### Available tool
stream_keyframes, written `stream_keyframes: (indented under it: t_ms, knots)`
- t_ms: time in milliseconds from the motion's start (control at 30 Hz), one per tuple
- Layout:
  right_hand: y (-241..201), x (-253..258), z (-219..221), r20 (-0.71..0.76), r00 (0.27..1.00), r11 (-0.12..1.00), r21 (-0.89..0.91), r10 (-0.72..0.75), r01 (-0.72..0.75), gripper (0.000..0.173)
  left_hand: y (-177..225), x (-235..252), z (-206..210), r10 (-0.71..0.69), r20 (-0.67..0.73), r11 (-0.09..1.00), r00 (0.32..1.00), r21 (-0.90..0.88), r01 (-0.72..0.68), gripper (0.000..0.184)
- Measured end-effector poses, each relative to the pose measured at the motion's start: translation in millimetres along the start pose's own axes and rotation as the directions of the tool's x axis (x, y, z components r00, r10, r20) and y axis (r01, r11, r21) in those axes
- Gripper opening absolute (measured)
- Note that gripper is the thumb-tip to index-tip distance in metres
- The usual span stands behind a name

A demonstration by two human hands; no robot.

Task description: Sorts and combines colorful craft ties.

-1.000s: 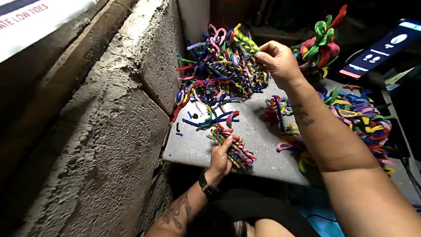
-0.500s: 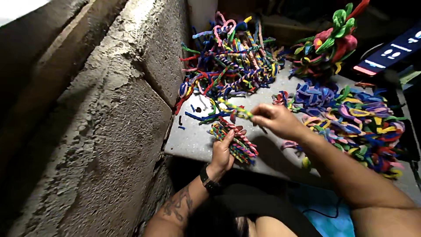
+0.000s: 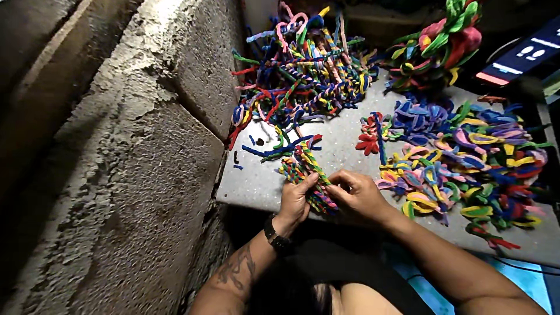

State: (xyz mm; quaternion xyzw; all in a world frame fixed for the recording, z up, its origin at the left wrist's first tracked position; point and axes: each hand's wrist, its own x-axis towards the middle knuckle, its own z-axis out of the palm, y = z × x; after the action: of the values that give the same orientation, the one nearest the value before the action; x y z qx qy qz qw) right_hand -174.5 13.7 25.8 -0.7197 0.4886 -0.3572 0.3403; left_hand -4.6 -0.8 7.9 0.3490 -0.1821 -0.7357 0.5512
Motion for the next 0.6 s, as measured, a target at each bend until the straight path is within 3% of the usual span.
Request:
stream_keyframes:
  t_ms: [167, 400, 600]
  knots:
    - [3, -2, 6, -0.048, 0.999, 1.0, 0.024, 0.02, -0.019, 0.019, -1, 0, 0, -0.001, 0.015, 1.0, 1.0, 0.018, 0.001, 0.022]
    - [2, -4, -6, -0.088, 0.993, 0.993, 0.094, 0.085, -0.076, 0.02, -1, 2, -2, 0.008, 0.006, 1.0, 1.0, -0.001, -0.008, 0.011]
    - [9, -11, -7, 0.0, 0.992, 0.982, 0.145, 0.126, -0.125, 0.019, 1, 0, -2, -0.017, 0.02, 1.0, 1.0, -0.005, 0.017, 0.015]
